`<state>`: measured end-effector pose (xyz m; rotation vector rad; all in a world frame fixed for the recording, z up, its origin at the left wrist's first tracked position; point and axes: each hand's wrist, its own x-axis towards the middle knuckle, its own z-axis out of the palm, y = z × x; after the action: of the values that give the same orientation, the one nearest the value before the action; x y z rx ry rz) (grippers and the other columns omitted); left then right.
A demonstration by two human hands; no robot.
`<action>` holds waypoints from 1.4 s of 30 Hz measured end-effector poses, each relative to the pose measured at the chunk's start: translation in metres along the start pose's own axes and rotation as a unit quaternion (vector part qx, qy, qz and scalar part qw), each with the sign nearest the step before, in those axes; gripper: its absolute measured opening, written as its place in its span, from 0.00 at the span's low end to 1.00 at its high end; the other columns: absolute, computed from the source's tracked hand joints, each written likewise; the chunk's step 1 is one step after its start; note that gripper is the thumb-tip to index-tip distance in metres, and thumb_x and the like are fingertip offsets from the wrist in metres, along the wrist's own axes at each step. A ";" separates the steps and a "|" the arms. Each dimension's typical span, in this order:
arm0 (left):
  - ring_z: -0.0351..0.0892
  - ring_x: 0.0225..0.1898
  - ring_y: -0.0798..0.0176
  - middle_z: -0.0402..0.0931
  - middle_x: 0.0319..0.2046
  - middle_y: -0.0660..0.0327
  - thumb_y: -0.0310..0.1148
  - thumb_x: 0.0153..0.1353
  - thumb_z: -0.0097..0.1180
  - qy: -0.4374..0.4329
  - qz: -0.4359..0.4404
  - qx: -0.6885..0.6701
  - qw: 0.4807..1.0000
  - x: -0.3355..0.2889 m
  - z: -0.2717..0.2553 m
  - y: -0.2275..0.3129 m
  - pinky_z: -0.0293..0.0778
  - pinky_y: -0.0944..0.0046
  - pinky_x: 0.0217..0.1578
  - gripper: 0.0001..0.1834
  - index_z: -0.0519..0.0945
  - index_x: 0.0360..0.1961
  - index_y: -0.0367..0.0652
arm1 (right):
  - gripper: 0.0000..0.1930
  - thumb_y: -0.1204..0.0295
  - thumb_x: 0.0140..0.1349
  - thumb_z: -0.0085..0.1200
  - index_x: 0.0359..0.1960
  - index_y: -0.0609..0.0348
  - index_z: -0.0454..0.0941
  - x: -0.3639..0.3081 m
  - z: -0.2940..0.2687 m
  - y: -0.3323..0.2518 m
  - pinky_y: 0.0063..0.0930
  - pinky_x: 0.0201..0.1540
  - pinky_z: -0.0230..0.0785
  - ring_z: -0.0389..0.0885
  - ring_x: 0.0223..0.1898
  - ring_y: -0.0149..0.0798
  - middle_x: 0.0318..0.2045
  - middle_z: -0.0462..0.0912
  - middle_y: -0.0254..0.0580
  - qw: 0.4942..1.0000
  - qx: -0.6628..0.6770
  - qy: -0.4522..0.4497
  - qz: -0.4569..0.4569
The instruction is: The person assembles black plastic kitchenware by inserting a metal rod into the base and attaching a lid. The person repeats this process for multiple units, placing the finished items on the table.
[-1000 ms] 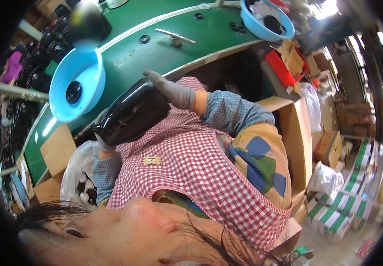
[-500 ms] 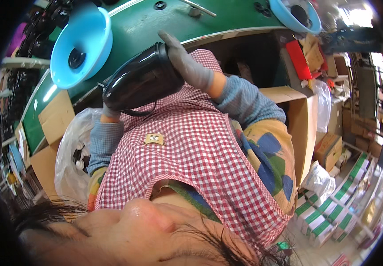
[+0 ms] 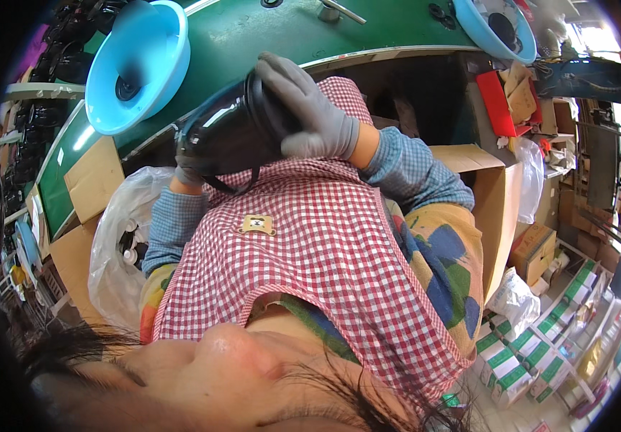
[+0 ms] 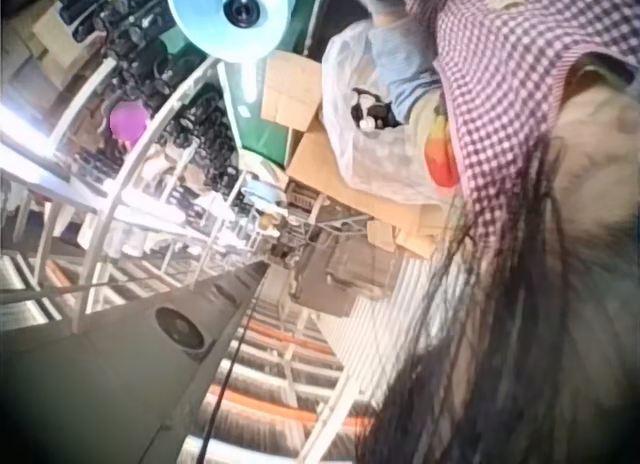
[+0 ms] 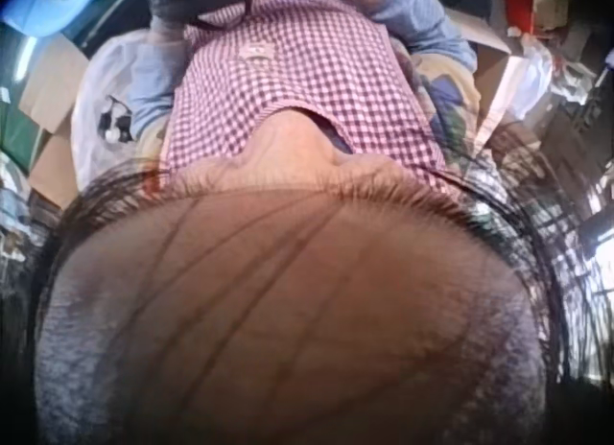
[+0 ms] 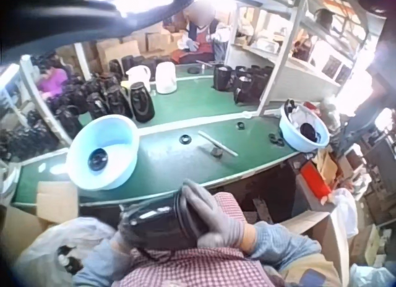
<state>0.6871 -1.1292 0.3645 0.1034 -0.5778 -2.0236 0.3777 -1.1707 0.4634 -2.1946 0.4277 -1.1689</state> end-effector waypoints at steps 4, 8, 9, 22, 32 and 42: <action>0.76 0.63 0.52 0.70 0.66 0.48 0.43 0.76 0.48 0.087 0.009 0.056 0.995 -0.012 -0.016 0.011 0.74 0.51 0.65 0.29 0.66 0.70 0.35 | 0.46 0.51 0.62 0.56 0.76 0.66 0.54 -0.008 0.002 -0.001 0.46 0.76 0.48 0.59 0.74 0.58 0.73 0.60 0.62 1.000 0.009 0.029 0.007; 0.86 0.48 0.58 0.84 0.51 0.52 0.41 0.75 0.50 0.179 0.130 0.641 0.735 0.002 0.036 0.042 0.82 0.59 0.52 0.21 0.79 0.57 0.34 | 0.36 0.54 0.70 0.56 0.74 0.57 0.61 -0.007 0.017 0.029 0.35 0.69 0.66 0.72 0.67 0.41 0.68 0.71 0.47 0.844 0.411 0.115 0.325; 0.86 0.48 0.58 0.84 0.51 0.51 0.42 0.75 0.49 0.155 0.147 0.666 0.715 0.002 0.032 0.042 0.82 0.59 0.52 0.22 0.79 0.58 0.33 | 0.35 0.55 0.70 0.57 0.74 0.55 0.61 -0.005 0.018 0.025 0.34 0.68 0.68 0.73 0.66 0.40 0.67 0.72 0.45 0.779 0.493 0.137 0.362; 0.84 0.45 0.65 0.84 0.45 0.56 0.26 0.73 0.48 0.271 0.013 0.466 0.842 0.017 0.065 0.050 0.81 0.63 0.50 0.15 0.81 0.55 0.33 | 0.30 0.78 0.73 0.43 0.76 0.61 0.53 -0.035 0.035 0.044 0.36 0.74 0.57 0.65 0.71 0.43 0.71 0.66 0.52 0.942 0.238 0.092 0.218; 0.84 0.47 0.47 0.84 0.45 0.44 0.40 0.56 0.62 0.073 -0.251 0.898 0.354 0.097 0.080 0.013 0.78 0.54 0.51 0.24 0.81 0.52 0.40 | 0.35 0.45 0.76 0.40 0.72 0.61 0.63 -0.002 0.047 0.068 0.38 0.67 0.66 0.73 0.65 0.56 0.66 0.72 0.56 0.987 0.057 0.066 0.138; 0.76 0.61 0.40 0.64 0.68 0.46 0.43 0.46 0.77 0.030 -0.044 0.802 0.595 0.044 0.106 -0.021 0.76 0.50 0.59 0.42 0.72 0.63 0.50 | 0.41 0.58 0.57 0.72 0.68 0.55 0.63 -0.027 0.000 0.047 0.41 0.69 0.68 0.68 0.71 0.49 0.74 0.59 0.52 0.977 0.117 -0.083 0.159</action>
<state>0.6147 -1.1203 0.4564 1.2582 -2.1850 -0.8987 0.3629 -1.1921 0.4153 -1.9165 0.5185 -0.8137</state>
